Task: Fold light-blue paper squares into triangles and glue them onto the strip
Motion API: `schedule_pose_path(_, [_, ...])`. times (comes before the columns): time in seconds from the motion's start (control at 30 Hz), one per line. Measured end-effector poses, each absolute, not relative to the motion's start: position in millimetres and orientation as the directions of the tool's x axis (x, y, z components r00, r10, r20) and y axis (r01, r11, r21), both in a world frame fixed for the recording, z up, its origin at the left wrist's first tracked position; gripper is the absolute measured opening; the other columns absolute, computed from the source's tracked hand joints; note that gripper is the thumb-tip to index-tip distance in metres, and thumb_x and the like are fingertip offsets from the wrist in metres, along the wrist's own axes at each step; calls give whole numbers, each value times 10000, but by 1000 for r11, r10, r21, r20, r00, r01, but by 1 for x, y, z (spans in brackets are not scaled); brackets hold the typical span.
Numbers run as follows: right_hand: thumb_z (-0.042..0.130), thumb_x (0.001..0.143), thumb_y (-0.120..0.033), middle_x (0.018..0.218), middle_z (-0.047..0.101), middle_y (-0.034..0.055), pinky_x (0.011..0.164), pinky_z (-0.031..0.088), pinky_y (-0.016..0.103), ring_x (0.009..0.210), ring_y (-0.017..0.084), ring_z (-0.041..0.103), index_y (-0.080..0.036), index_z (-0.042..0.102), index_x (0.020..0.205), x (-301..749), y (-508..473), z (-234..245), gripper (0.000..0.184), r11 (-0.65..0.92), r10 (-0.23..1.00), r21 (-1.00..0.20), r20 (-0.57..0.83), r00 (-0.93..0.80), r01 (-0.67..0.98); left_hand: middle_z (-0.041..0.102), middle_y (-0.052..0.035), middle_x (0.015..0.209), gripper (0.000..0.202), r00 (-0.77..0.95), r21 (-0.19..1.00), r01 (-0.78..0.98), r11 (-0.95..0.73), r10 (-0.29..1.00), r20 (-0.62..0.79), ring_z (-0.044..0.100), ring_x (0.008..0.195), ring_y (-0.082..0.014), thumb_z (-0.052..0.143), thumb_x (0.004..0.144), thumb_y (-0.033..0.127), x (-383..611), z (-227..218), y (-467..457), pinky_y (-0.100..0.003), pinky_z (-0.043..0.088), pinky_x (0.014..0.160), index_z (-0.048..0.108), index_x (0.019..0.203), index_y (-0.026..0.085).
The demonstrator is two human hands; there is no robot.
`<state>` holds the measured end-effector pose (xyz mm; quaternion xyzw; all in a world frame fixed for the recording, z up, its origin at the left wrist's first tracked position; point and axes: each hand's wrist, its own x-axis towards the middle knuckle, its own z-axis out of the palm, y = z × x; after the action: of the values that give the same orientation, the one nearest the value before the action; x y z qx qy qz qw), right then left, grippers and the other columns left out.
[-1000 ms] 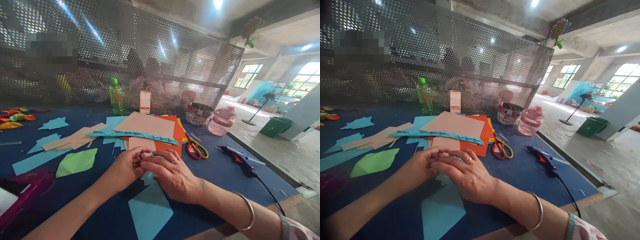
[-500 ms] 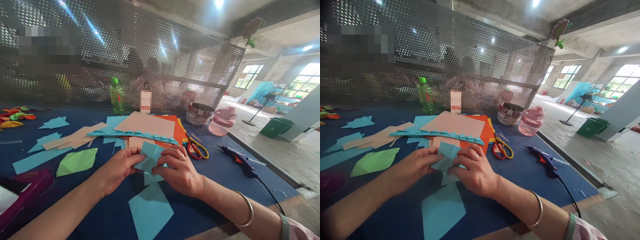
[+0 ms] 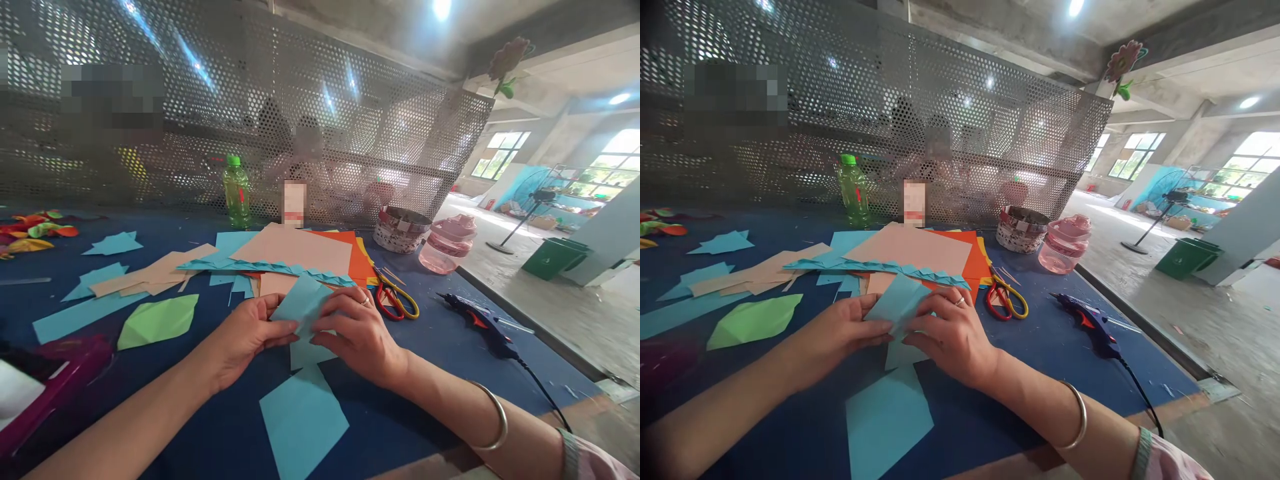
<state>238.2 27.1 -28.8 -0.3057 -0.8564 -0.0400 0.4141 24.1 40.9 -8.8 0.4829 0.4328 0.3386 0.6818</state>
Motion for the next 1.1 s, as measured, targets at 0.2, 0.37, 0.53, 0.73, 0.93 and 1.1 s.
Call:
schedule_pose_path(0.2, [776,832,-299,1048,655,86,929,461,425,1028,231,600,-208,743,783,236,28,-32,109,704,645,-388,701,-305,595,773,-43,989,459,393,969,-31,245,894,-213,690,935,-217,874,590,313,30,-11,37,-341,537,903,711,995,172])
schedule_pose_path(0.37, [771,819,-274,1238,604,117,995,440,458,1158,265,589,-202,724,765,235,26,-29,102,641,726,-490,638,-258,591,781,-33,956,421,402,978,-10,206,897,-185,685,950,-225,864,584,290,35,-10,35,-330,542,892,732,968,177])
schedule_pose_path(0.53, [783,800,-248,1142,638,98,962,448,431,1136,261,596,-200,690,740,233,26,-30,121,599,781,-578,575,-244,554,780,-17,904,369,408,982,12,186,896,-175,684,872,-208,822,603,249,35,-11,34,-317,542,855,747,958,180])
schedule_pose_path(0.73, [782,795,-225,956,653,46,898,446,379,1005,224,594,-199,656,714,232,26,-31,152,564,811,-632,544,-214,531,763,5,836,307,422,991,17,130,898,-125,653,790,-169,784,672,244,35,-10,31,-273,508,789,752,972,189])
schedule_pose_path(0.93, [781,788,-215,833,616,16,823,439,334,884,190,575,-193,642,688,229,23,-29,173,559,814,-639,542,-206,529,755,3,822,340,373,991,23,131,919,-130,638,759,-173,836,633,277,38,-10,32,-274,486,738,742,944,180])
schedule_pose_path(1.1, [776,791,-213,769,593,0,784,440,302,835,170,574,-197,641,689,228,22,-28,169,582,800,-629,557,-223,515,736,15,786,289,371,996,41,74,925,-84,623,742,-164,805,666,254,36,-16,33,-266,479,727,748,941,186])
